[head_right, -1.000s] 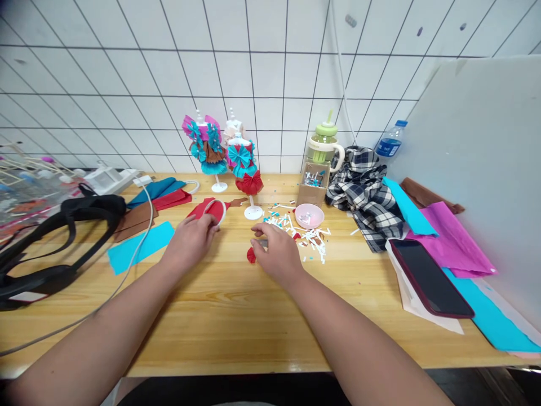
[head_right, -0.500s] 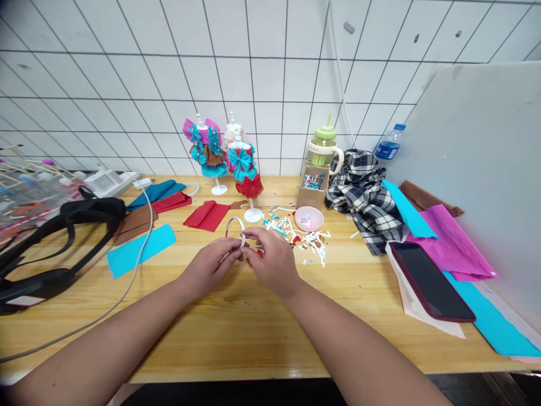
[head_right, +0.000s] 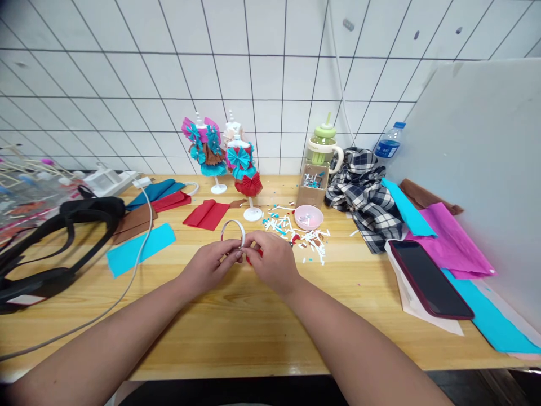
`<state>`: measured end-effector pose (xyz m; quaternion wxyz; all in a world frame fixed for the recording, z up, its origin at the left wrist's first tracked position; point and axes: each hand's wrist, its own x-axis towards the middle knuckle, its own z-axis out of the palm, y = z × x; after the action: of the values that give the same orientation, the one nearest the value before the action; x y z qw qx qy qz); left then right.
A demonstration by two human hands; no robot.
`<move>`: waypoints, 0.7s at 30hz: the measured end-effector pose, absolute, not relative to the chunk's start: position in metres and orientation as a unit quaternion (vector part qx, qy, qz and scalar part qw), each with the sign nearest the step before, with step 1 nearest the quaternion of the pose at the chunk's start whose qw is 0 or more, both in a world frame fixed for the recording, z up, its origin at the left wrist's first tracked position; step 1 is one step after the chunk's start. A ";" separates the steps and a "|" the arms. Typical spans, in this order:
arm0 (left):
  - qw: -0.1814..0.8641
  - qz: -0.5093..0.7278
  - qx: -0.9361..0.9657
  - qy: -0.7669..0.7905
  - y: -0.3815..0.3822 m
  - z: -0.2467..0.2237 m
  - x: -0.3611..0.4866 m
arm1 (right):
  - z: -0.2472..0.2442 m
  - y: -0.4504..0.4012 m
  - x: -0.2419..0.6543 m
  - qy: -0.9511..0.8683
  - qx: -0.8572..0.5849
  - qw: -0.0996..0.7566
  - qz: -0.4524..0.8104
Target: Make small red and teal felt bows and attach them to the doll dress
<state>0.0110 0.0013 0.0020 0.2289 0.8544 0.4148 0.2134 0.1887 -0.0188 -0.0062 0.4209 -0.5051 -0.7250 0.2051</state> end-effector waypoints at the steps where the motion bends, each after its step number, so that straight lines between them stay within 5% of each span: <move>1: 0.235 0.212 0.852 0.417 0.002 0.002 0.011 | -0.007 -0.019 0.189 -0.726 -0.505 0.419 0.208; 13: 0.290 0.250 0.819 0.428 0.004 0.001 0.010 | -0.007 -0.015 0.190 -0.712 -0.501 0.465 0.159; 21: 0.221 0.252 0.827 0.451 0.007 0.003 0.007 | -0.008 -0.018 0.188 -0.747 -0.495 0.423 0.133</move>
<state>0.0072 0.0070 0.0027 0.2212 0.8271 0.4512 0.2517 0.1881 -0.0185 -0.0075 0.4228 -0.4953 -0.7471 0.1329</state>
